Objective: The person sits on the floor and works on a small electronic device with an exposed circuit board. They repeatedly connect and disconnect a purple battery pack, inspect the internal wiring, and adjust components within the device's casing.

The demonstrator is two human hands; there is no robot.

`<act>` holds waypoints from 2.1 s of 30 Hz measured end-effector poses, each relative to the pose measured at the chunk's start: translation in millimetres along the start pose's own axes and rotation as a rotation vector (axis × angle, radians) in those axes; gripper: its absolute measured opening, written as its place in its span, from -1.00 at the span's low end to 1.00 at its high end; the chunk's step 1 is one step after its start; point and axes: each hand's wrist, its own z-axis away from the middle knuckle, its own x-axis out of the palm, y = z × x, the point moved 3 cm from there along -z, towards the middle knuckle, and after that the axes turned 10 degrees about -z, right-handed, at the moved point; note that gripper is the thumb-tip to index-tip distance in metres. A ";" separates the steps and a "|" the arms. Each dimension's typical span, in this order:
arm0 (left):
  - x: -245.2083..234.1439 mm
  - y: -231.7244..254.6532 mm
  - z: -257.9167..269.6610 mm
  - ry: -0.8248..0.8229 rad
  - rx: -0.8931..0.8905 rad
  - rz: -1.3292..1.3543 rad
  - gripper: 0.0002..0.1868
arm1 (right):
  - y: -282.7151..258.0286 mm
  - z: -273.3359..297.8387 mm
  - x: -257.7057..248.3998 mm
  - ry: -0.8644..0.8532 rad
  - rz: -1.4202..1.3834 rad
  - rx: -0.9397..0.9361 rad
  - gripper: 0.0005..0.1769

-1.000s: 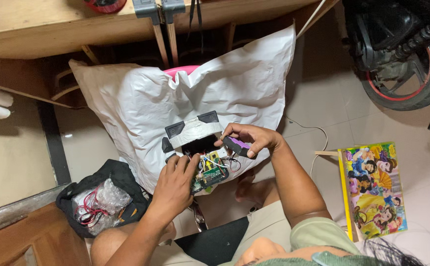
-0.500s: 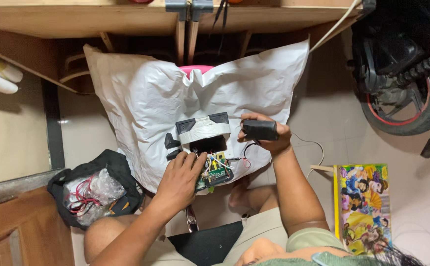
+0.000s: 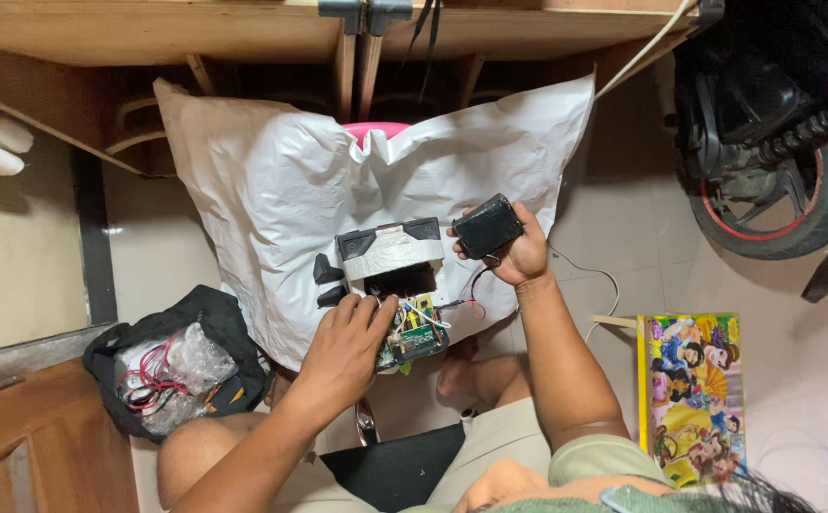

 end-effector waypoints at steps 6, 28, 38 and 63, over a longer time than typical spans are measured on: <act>-1.5 1.0 -1.7 0.003 0.001 -0.016 -0.08 | -0.4 -2.7 -1.4 -0.031 -0.027 -0.027 -0.14; -9.0 -7.5 -11.7 -0.046 -0.018 0.010 0.03 | -2.5 -7.6 8.4 0.088 0.058 -0.062 -0.26; -11.5 -7.6 -13.1 -0.064 -0.019 0.021 0.07 | -4.4 -10.6 -2.0 0.127 0.047 -0.099 -0.29; -9.4 -8.2 -14.7 -0.119 -0.066 0.007 0.04 | -4.6 -13.1 -10.3 0.185 0.027 -0.151 -0.34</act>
